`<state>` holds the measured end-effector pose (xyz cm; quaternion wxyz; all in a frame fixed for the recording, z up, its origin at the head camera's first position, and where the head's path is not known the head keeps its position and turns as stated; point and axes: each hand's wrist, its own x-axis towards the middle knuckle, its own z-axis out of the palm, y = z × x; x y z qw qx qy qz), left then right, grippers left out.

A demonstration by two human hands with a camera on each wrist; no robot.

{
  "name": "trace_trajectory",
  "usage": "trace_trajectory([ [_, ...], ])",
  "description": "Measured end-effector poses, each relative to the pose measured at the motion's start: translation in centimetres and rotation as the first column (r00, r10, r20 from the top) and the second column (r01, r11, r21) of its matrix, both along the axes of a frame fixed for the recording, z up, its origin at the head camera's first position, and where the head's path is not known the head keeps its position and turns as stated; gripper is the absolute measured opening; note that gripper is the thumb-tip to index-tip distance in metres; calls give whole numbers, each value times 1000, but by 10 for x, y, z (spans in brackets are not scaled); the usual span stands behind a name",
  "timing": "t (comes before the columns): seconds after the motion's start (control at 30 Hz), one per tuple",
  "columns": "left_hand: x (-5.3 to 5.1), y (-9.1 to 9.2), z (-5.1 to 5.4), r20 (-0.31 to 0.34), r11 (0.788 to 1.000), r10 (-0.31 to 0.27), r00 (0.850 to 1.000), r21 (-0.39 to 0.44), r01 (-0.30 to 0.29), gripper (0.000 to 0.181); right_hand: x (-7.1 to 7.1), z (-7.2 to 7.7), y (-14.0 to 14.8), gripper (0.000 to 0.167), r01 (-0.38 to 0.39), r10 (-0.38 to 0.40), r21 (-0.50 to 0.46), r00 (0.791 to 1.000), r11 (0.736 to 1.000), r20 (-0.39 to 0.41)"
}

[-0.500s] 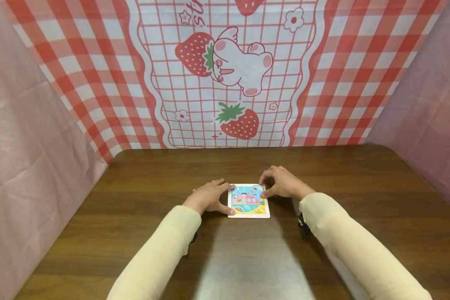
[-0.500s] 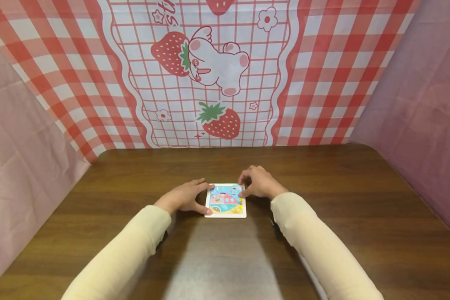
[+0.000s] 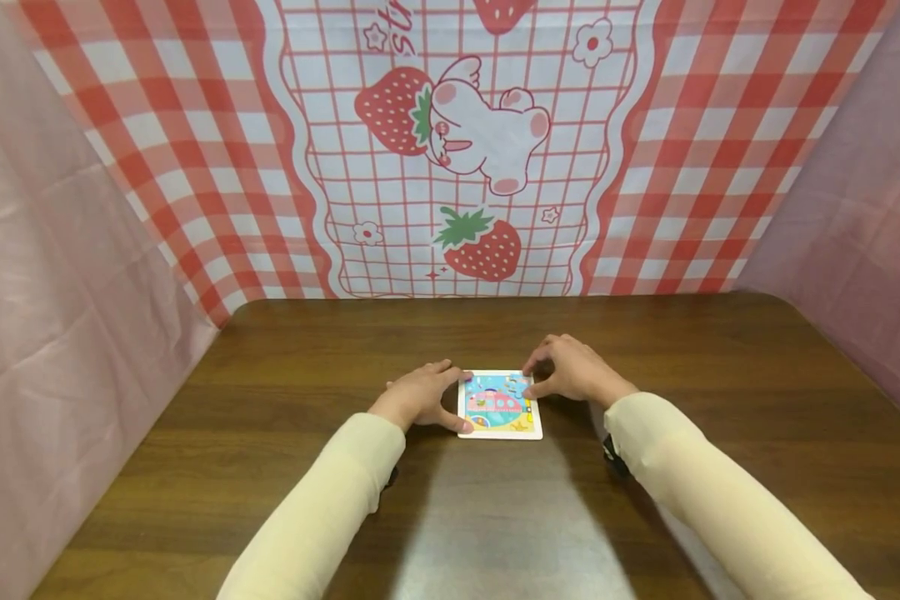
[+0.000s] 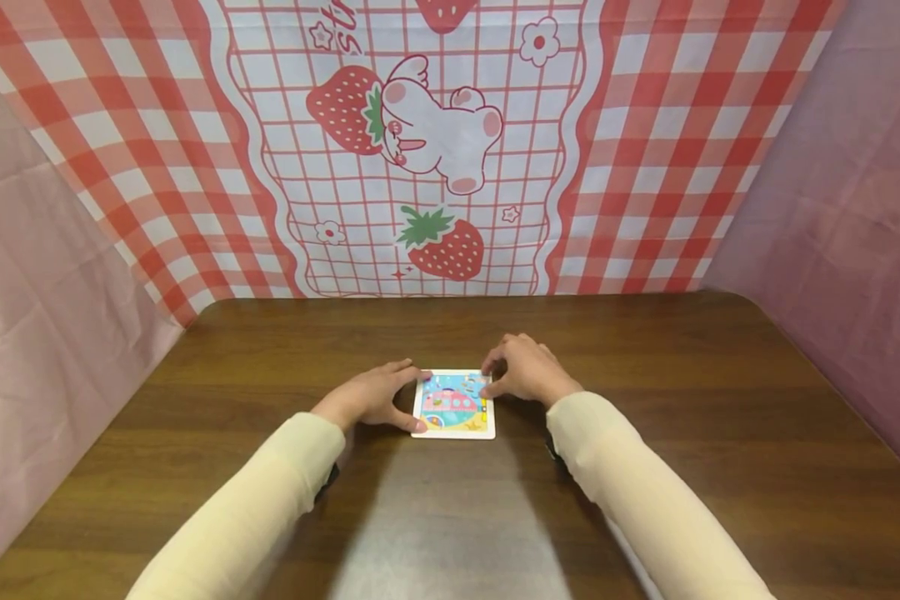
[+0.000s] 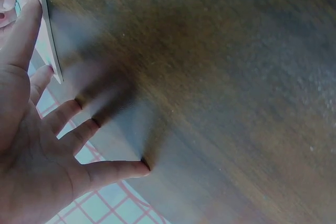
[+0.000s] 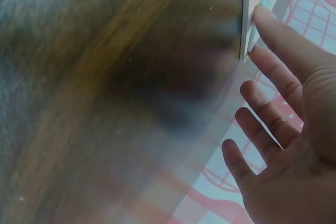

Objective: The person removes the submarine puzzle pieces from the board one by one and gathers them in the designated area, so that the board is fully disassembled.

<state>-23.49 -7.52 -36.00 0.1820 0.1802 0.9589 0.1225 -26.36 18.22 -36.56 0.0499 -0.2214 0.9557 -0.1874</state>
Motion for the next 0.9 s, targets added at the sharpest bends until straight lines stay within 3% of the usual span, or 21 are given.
trace_trajectory([
  [0.4,2,1,2,10,1000,8,1000,6,-8,85,0,1,12,24,-83,80,-69,996,994,-41],
  [0.9,1,1,1,8,1000,18,1000,22,-18,85,3,6,48,25,-39,35,-92,998,995,-42],
])
